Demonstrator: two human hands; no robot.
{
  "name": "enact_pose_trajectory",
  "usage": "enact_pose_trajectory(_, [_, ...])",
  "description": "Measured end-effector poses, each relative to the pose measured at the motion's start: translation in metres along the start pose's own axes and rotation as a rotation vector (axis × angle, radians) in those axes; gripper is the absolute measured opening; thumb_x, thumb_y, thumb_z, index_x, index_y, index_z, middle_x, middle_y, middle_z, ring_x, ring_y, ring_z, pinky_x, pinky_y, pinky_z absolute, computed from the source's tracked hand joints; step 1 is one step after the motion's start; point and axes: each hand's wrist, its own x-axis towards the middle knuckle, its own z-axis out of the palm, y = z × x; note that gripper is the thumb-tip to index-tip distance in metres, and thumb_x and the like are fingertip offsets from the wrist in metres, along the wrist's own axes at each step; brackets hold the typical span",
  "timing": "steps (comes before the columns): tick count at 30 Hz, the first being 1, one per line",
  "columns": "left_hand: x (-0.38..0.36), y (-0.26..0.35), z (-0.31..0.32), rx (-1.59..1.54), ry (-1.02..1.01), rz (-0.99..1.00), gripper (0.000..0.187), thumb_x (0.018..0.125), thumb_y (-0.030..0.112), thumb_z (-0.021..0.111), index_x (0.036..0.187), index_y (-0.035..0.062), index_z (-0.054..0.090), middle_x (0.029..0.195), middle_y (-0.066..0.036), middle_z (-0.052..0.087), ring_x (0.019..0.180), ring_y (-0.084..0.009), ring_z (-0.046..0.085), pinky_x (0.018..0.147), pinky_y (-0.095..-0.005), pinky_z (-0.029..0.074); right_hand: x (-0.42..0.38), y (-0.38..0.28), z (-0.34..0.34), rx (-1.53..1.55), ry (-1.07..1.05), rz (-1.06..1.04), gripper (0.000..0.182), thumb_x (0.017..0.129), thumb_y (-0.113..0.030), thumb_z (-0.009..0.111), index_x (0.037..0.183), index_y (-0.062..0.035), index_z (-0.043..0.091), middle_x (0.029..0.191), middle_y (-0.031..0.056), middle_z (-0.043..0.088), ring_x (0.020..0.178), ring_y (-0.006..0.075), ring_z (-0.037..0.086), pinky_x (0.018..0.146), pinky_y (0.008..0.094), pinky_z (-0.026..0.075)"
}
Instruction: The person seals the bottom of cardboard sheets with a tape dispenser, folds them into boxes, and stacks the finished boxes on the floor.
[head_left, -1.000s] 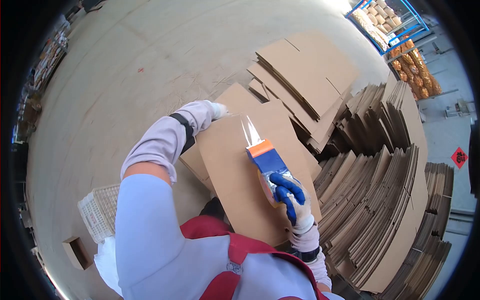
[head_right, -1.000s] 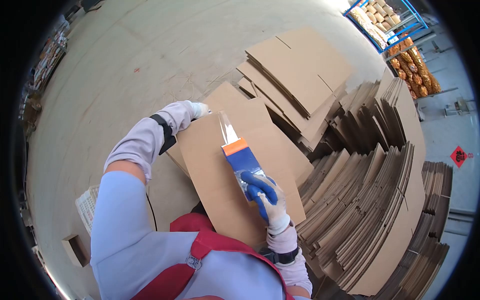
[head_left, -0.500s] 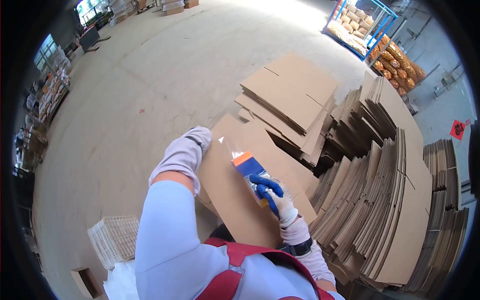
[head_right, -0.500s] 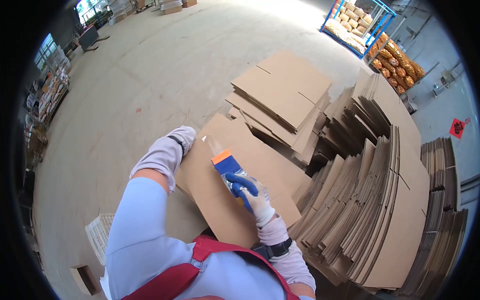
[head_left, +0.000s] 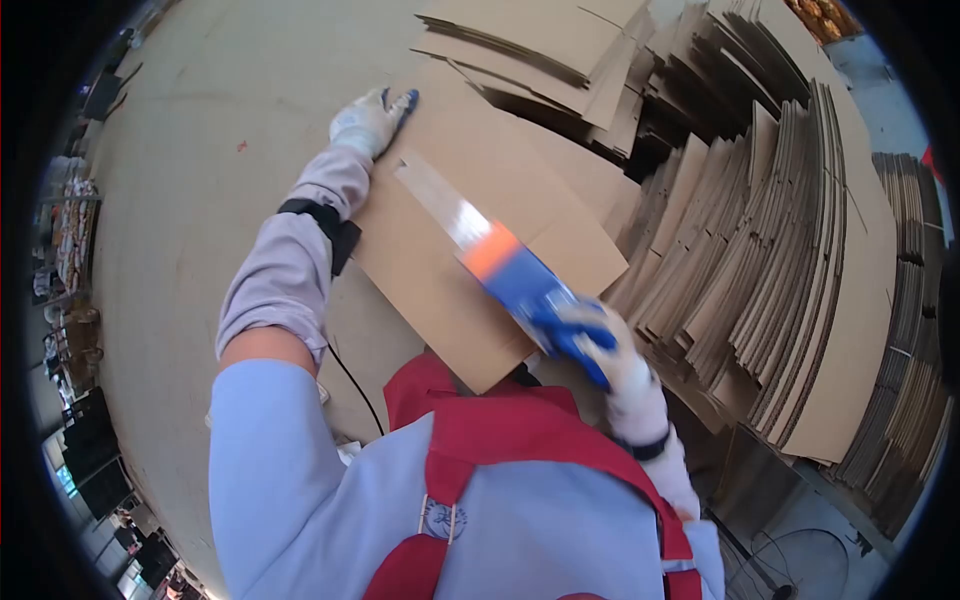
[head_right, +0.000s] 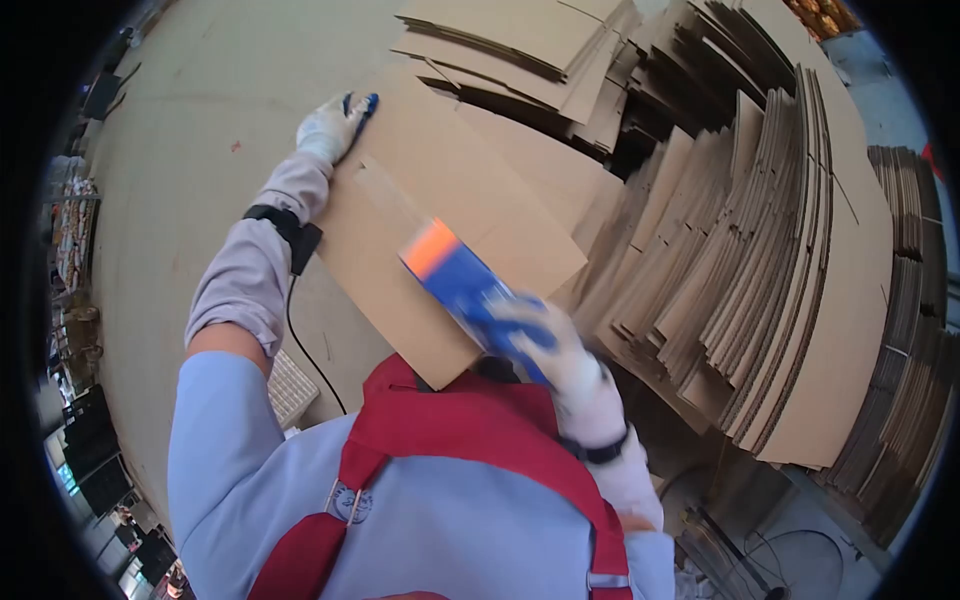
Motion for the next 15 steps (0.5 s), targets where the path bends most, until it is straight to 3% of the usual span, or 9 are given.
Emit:
enact_pose_trajectory(5, [0.012, 0.012, -0.001, 0.019, -0.011, -0.027, 0.076, 0.089, 0.071, 0.035, 0.141, 0.0158, 0.045, 0.138, -0.013, 0.052, 0.127, -0.0312, 0.050, 0.103, -0.0414, 0.041, -0.218, 0.031, -0.052, 0.059, 0.147, 0.399, 0.028, 0.082, -0.020, 0.063, 0.102, -0.0019, 0.071, 0.113, 0.0168, 0.064, 0.092, 0.0273, 0.064, 0.078, 0.0321, 0.051])
enact_pose_trajectory(7, [0.002, 0.013, 0.004, 0.072, 0.144, 0.017, 0.075, 0.090, 0.070, 0.034, 0.142, 0.0166, 0.044, 0.137, -0.012, 0.053, 0.125, -0.0311, 0.052, 0.101, -0.0428, 0.042, -0.238, 0.061, -0.043, -0.119, 0.139, 0.365, 0.028, 0.081, -0.020, 0.063, 0.104, -0.0038, 0.071, 0.106, 0.0144, 0.066, 0.089, 0.0273, 0.064, 0.079, 0.0337, 0.052])
enact_pose_trajectory(8, [-0.013, 0.026, -0.004, 0.028, 0.142, 0.010, 0.076, 0.091, 0.069, 0.034, 0.145, 0.0158, 0.039, 0.142, -0.014, 0.048, 0.130, -0.0320, 0.046, 0.107, -0.0477, 0.035, -0.224, 0.077, -0.035, -0.224, 0.163, 0.289, 0.028, 0.082, -0.019, 0.062, 0.104, -0.0049, 0.071, 0.103, 0.0138, 0.067, 0.090, 0.0269, 0.064, 0.079, 0.0346, 0.051])
enact_pose_trajectory(10, [-0.050, 0.048, 0.026, 0.150, 0.392, 0.120, 0.077, 0.091, 0.067, 0.037, 0.147, 0.0148, 0.034, 0.150, -0.017, 0.036, 0.138, -0.0360, 0.033, 0.112, -0.0555, 0.022, -0.173, 0.109, -0.026, -0.282, 0.209, 0.121, 0.028, 0.083, -0.020, 0.062, 0.106, -0.0075, 0.070, 0.098, 0.0125, 0.069, 0.091, 0.0270, 0.065, 0.081, 0.0362, 0.051])
enact_pose_trajectory(11, [-0.101, 0.077, 0.019, 0.163, 0.200, 0.293, 0.080, 0.090, 0.067, 0.040, 0.149, 0.0142, 0.030, 0.155, -0.018, 0.024, 0.143, -0.0405, 0.019, 0.112, -0.0623, 0.010, -0.150, 0.118, -0.021, -0.219, 0.222, 0.046, 0.027, 0.083, -0.020, 0.062, 0.107, -0.0089, 0.070, 0.097, 0.0120, 0.069, 0.092, 0.0274, 0.065, 0.082, 0.0368, 0.051])
enact_pose_trajectory(12, [-0.140, 0.082, 0.056, 0.325, 0.342, 0.668, 0.086, 0.085, 0.068, 0.046, 0.150, 0.0145, 0.027, 0.155, -0.021, 0.021, 0.143, -0.0454, 0.014, 0.111, -0.0658, 0.007, -0.137, 0.115, -0.022, -0.207, 0.228, 0.019, 0.027, 0.083, -0.020, 0.062, 0.107, -0.0089, 0.070, 0.097, 0.0120, 0.069, 0.092, 0.0274, 0.065, 0.082, 0.0368, 0.051])
enact_pose_trajectory(13, [-0.219, 0.126, 0.028, 0.142, 0.177, 0.776, 0.086, 0.082, 0.061, 0.058, 0.150, 0.0156, 0.030, 0.156, -0.024, 0.014, 0.141, -0.0499, 0.015, 0.112, -0.0653, 0.006, -0.127, 0.108, -0.022, -0.256, 0.174, 0.033, 0.026, 0.084, -0.016, 0.059, 0.106, -0.0066, 0.070, 0.100, 0.0135, 0.069, 0.095, 0.0269, 0.064, 0.085, 0.0355, 0.049])
enact_pose_trajectory(14, [-0.264, 0.141, 0.029, 0.006, 0.048, 0.923, 0.091, 0.076, 0.058, 0.066, 0.149, 0.0169, 0.032, 0.155, -0.026, 0.017, 0.142, -0.0522, 0.012, 0.111, -0.0663, 0.005, -0.118, 0.104, -0.023, -0.310, 0.116, 0.052, 0.026, 0.084, -0.011, 0.056, 0.105, -0.0042, 0.070, 0.104, 0.0150, 0.068, 0.097, 0.0264, 0.064, 0.089, 0.0342, 0.048])
enact_pose_trajectory(15, [-0.295, 0.158, 0.027, 0.021, -0.064, 0.897, 0.090, 0.072, 0.048, 0.073, 0.148, 0.0176, 0.034, 0.152, -0.027, 0.023, 0.140, -0.0528, 0.015, 0.111, -0.0676, 0.006, -0.115, 0.106, -0.019, -0.299, 0.119, 0.052, 0.026, 0.084, -0.011, 0.056, 0.105, -0.0042, 0.070, 0.104, 0.0150, 0.068, 0.097, 0.0264, 0.064, 0.089, 0.0342, 0.048])
